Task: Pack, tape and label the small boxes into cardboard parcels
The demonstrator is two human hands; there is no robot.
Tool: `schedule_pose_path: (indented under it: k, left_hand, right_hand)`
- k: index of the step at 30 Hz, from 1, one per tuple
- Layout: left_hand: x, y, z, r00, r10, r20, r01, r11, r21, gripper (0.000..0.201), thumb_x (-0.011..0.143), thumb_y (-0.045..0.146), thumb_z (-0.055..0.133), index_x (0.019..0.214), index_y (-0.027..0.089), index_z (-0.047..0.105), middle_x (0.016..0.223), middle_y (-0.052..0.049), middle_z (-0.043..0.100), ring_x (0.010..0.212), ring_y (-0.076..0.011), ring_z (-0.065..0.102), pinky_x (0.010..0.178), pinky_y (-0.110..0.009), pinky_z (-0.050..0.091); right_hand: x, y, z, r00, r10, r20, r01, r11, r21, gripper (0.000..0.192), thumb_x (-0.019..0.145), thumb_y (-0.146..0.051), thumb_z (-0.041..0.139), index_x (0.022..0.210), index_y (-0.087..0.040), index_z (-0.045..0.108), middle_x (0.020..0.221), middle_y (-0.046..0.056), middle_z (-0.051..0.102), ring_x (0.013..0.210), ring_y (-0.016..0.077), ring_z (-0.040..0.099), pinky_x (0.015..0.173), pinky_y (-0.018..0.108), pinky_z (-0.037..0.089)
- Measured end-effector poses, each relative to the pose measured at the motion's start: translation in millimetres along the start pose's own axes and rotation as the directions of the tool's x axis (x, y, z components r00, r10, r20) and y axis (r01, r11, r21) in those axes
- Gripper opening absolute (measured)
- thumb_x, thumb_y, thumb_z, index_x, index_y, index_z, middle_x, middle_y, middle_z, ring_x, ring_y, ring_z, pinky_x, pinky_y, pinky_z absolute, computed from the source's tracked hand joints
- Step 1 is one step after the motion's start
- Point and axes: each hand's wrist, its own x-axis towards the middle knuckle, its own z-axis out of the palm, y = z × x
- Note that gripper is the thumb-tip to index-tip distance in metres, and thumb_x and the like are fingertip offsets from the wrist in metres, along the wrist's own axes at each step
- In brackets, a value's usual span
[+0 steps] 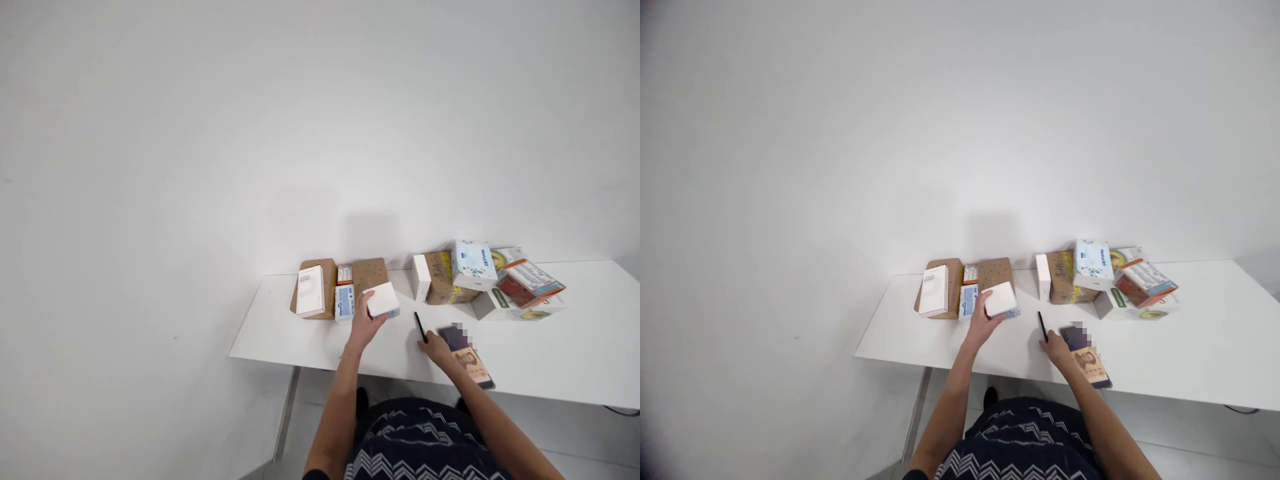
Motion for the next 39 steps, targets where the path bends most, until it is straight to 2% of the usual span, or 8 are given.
schedule_pose_path:
  k: [5, 10, 19, 23, 27, 30, 34, 39]
  left_hand:
    - [0.7, -0.7, 0.4, 1.0, -0.011, -0.004, 0.011, 1.0, -0.02, 0.068, 0.066, 0.025, 0.075, 0.127, 0.027, 0.044, 0.131, -0.007, 0.042, 0.122, -0.0238, 0.042, 0.101, -0.038, 0.037]
    - [-0.1, -2.9, 0.9, 1.0, -0.008, -0.004, 0.008, 1.0, -0.025, 0.068, 0.067, 0.026, 0.074, 0.127, 0.027, 0.043, 0.131, -0.007, 0.041, 0.123, -0.0239, 0.042, 0.101, -0.038, 0.037]
    - [0.9, -5.4, 2.4, 1.0, -0.002, -0.003, 0.002, 1.0, -0.004, 0.068, 0.068, 0.027, 0.074, 0.127, 0.027, 0.042, 0.134, -0.007, 0.038, 0.125, -0.0243, 0.04, 0.104, -0.039, 0.034]
    - [1.3, -2.2, 1.3, 1.0, 0.016, 0.006, -0.016, 1.0, 0.006, 0.066, 0.068, 0.027, 0.074, 0.127, 0.027, 0.042, 0.132, -0.007, 0.04, 0.123, -0.0239, 0.041, 0.102, -0.039, 0.036]
    - [1.8, -2.7, 0.8, 0.999, 0.041, 0.005, -0.041, 0.999, 0.015, 0.067, 0.069, 0.026, 0.073, 0.127, 0.027, 0.042, 0.132, -0.008, 0.041, 0.124, -0.0245, 0.041, 0.103, -0.04, 0.034]
    - [2.2, -5.0, 1.2, 0.999, 0.043, 0.008, -0.043, 0.999, 0.02, 0.066, 0.07, 0.027, 0.072, 0.128, 0.027, 0.041, 0.133, -0.008, 0.04, 0.125, -0.0246, 0.04, 0.104, -0.041, 0.033]
    - [2.1, -3.5, 1.6, 0.999, 0.048, -0.004, -0.048, 0.998, 0.029, 0.066, 0.07, 0.028, 0.072, 0.128, 0.027, 0.041, 0.134, -0.008, 0.04, 0.127, -0.0245, 0.039, 0.106, -0.041, 0.032]
    - [1.4, -1.6, 2.9, 0.997, 0.08, -0.01, -0.079, 0.996, 0.046, 0.059, 0.072, 0.025, 0.068, 0.126, 0.025, 0.042, 0.129, -0.008, 0.044, 0.124, -0.0226, 0.043, 0.104, -0.04, 0.035]
  right_hand:
    - [-9.0, 10.7, -7.3, 0.993, 0.002, -0.118, -0.02, 0.988, -0.153, 0.03, 0.087, -0.026, 0.046, 0.109, -0.007, 0.054, 0.106, 0.023, 0.06, 0.101, 0.0327, 0.059, 0.079, 0.039, 0.042]
    - [-21.0, 37.4, -9.9, 0.88, 0.139, -0.454, -0.29, 0.914, -0.283, 0.056, 0.078, -0.049, 0.056, 0.118, -0.01, 0.048, 0.115, 0.022, 0.052, 0.107, 0.0395, 0.051, 0.08, 0.05, 0.041]
    - [-22.9, 57.5, -19.7, 0.922, 0.146, -0.36, -0.235, 0.948, -0.216, 0.064, 0.075, -0.052, 0.053, 0.125, -0.011, 0.047, 0.11, 0.024, 0.054, 0.105, 0.041, 0.053, 0.075, 0.049, 0.044]
    - [-26.8, 54.4, -34.6, 0.935, 0.227, -0.271, -0.166, 0.959, 0.232, 0.068, 0.063, -0.054, 0.065, 0.118, -0.016, 0.053, 0.096, 0.016, 0.063, 0.096, 0.0361, 0.06, 0.075, 0.048, 0.047]
    - [-42.8, 33.0, -56.8, 0.985, 0.173, 0.005, -0.078, 0.422, 0.903, 0.047, 0.068, -0.053, 0.063, 0.102, -0.021, 0.057, 0.074, 0.003, 0.066, 0.068, 0.0211, 0.064, 0.067, 0.036, 0.053]
    - [-65.5, -0.5, -77.4, 0.98, -0.055, 0.193, -0.193, -0.011, 0.981, 0.039, 0.078, -0.05, 0.053, 0.1, -0.019, 0.06, 0.085, 0.007, 0.071, 0.073, 0.0202, 0.066, 0.074, 0.039, 0.054]
    - [-98.7, -51.9, -96.2, 0.859, -0.397, 0.322, -0.385, -0.088, 0.919, 0.046, 0.085, -0.047, 0.043, 0.113, -0.013, 0.06, 0.107, 0.015, 0.069, 0.086, 0.0227, 0.068, 0.078, 0.039, 0.054]
    - [-122.7, -99.1, -93.1, 0.756, -0.561, 0.336, -0.457, -0.086, 0.885, 0.05, 0.088, -0.043, 0.038, 0.119, -0.01, 0.058, 0.111, 0.017, 0.068, 0.095, 0.026, 0.067, 0.078, 0.04, 0.054]
